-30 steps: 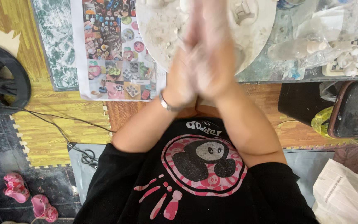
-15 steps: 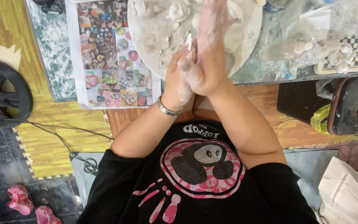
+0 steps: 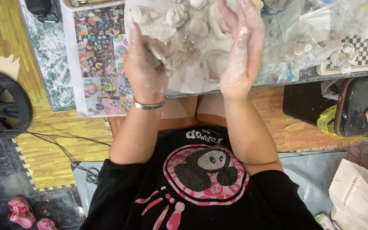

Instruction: The person shapes small pieces of white clay by hand into figurines on a rotating tray. They roll, pinch, and attach small clay parts to form animal-like shapes, then place the finished pieces on the tray.

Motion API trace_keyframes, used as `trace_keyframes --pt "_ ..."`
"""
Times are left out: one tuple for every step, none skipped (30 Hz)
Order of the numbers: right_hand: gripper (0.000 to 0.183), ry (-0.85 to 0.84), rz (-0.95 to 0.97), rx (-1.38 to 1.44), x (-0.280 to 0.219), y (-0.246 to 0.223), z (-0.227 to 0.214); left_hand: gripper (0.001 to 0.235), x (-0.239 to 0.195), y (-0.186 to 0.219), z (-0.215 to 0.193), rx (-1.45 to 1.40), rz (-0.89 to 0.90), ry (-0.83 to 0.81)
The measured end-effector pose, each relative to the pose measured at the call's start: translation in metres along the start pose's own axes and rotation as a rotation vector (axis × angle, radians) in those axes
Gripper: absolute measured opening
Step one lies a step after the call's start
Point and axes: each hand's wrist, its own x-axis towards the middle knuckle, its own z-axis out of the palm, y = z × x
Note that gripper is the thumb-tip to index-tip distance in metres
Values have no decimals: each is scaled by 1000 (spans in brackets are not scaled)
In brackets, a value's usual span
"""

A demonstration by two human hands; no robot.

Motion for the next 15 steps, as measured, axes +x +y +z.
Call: trace_keyframes --pt "41 8 40 15 -2 -4 -2 61 0 3 -2 -26 4 -50" --pt "39 -1 58 13 -2 -6 -2 61 1 5 -4 -52 8 -103" --pt "37 -9 76 12 -3 -9 -2 62 2 6 -6 -78 13 -157" --pt "36 -36 73 -5 -2 -10 -2 62 3 6 -7 -81 14 -115" --pt "34 -54 69 -39 -3 -12 -2 61 4 5 -7 -86 16 -74" --pt "33 -72 65 -71 -2 -13 -2 61 5 4 -8 -90 18 -31" --pt "29 -81 60 -120 -3 -14 -2 61 5 3 -10 -91 11 -45" --pt "27 -99 71 -185 -2 -15 -2 61 5 3 -11 -93 5 -59" --pt "25 -117 82 -251 -2 -17 -1 61 6 3 -13 -95 -2 -72" --pt "26 -144 106 -334 0 -19 0 61 6 4 -14 -91 -12 -105" --pt "27 -170 131 -417 1 -22 0 62 5 6 -15 -87 -22 -138" --pt "31 -277 157 -589 3 -26 1 62 5 9 -15 -83 -32 -173" --pt "36 -385 183 -760 5 -30 2 63 5 13 -15 -71 -40 -172" --pt "41 -494 210 -930 6 -35 4 65 5 17 -15 -58 -49 -169" --pt "39 -527 185 -1057 7 -39 5 67 4 21 -16 -45 -59 -167"
